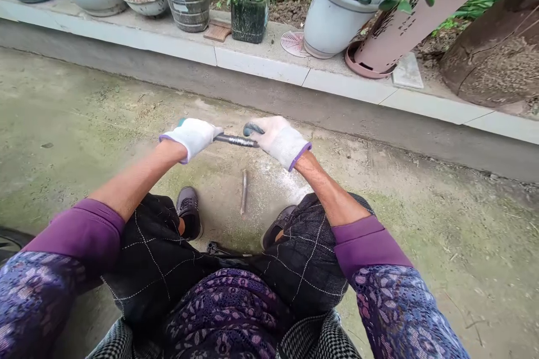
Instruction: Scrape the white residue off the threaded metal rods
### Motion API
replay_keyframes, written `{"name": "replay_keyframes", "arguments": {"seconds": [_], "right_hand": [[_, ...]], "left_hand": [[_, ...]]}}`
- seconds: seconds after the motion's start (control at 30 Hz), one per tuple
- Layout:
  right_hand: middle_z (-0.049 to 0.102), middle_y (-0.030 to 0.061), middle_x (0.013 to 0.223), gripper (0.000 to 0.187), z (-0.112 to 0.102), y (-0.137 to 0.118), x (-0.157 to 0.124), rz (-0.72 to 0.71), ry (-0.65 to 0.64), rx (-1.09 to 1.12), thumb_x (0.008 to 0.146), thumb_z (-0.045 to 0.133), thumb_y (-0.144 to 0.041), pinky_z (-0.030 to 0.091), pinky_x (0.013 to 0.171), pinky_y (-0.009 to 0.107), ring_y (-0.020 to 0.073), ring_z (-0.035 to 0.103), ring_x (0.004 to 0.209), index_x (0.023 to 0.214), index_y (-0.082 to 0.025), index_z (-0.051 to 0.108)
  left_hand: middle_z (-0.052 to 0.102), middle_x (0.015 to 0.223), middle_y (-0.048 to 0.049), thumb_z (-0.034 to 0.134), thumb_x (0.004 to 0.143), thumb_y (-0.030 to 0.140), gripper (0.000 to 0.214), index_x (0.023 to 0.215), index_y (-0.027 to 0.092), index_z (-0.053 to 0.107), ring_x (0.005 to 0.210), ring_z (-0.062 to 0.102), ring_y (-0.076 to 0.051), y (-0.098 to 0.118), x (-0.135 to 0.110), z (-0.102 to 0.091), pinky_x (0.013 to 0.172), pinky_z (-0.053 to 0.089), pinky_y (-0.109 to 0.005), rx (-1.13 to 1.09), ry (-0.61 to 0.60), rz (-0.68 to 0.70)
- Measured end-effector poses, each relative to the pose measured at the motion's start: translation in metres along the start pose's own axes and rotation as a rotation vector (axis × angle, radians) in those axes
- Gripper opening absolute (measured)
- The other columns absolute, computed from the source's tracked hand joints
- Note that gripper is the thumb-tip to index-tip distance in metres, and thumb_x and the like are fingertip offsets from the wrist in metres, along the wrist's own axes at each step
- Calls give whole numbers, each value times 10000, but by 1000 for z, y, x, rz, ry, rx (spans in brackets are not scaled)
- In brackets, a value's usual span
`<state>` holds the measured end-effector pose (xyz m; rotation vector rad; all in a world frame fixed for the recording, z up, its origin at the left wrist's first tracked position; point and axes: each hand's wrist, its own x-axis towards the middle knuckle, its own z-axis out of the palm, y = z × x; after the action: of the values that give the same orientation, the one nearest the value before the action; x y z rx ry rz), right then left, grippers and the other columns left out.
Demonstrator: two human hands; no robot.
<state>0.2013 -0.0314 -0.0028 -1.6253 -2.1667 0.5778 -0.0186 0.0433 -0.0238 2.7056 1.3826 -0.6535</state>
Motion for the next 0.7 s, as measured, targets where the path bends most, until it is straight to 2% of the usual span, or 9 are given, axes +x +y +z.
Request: {"name": "replay_keyframes", "arguments": {"seconds": [0.07, 0.17, 0.27, 0.37, 0.47, 0.53, 0.6, 0.7], "right_hand": [[679, 28, 765, 258, -7, 16, 5, 55, 51, 10, 837, 504, -252, 398, 641, 291, 156, 556, 661, 907, -180, 741], [648, 22, 699, 256, -7, 36, 10, 172, 34, 102, 789, 510, -213, 401, 589, 286, 142, 530, 585, 897, -169, 738], [640, 21, 672, 265, 7, 42, 9, 225, -12, 197, 799, 504, -220, 382, 531, 271, 126, 497, 532, 920, -168, 734], [661, 28, 695, 280, 28, 31, 4, 169, -95, 145, 852, 496, -272, 378, 538, 266, 129, 515, 548, 953, -178, 739], [688, 30, 753, 254, 42, 8, -4, 17, -234, 3, 866, 508, -267, 375, 585, 271, 141, 549, 612, 930, -203, 746], [694, 34, 773, 245, 40, -5, -8, -45, -276, -47, 873, 508, -252, 371, 600, 273, 142, 553, 632, 904, -198, 744], [694, 32, 785, 262, 30, -11, -7, -35, -247, -33, 885, 495, -259, 374, 597, 271, 135, 551, 621, 926, -191, 745], [667, 13, 724, 264, 9, 0, 1, 67, -93, 18, 856, 507, -247, 387, 583, 272, 130, 537, 582, 950, -191, 748]], "left_hand": [[711, 914, -115, 482, 889, 156, 369, 1196, 261, 658, 894, 686, -270, 10, -7, -6, 802, 469, -373, 27, -20, 97], [717, 965, -79, 444, 918, 205, 379, 1234, 301, 631, 861, 682, -234, 20, -20, -21, 761, 469, -329, -23, 93, 167], [721, 955, -45, 443, 937, 300, 359, 1248, 305, 622, 840, 671, -203, 20, -25, -33, 737, 464, -291, -123, 202, 93], [721, 939, -44, 445, 938, 319, 356, 1244, 298, 626, 851, 667, -196, 8, -18, -33, 752, 461, -286, -167, 258, -7], [716, 940, -87, 438, 930, 262, 362, 1234, 257, 633, 885, 674, -229, -6, -5, -22, 785, 464, -321, -108, 234, -80], [709, 939, -129, 452, 916, 230, 356, 1215, 214, 644, 916, 676, -270, -13, 0, -13, 809, 464, -362, -54, 188, -91], [704, 920, -149, 478, 903, 215, 342, 1194, 197, 657, 938, 674, -298, -14, 3, -6, 829, 461, -392, -25, 123, -69], [700, 857, -123, 499, 898, 208, 336, 1187, 230, 668, 932, 673, -288, -2, 0, -2, 835, 459, -385, -23, 19, 1]]}}
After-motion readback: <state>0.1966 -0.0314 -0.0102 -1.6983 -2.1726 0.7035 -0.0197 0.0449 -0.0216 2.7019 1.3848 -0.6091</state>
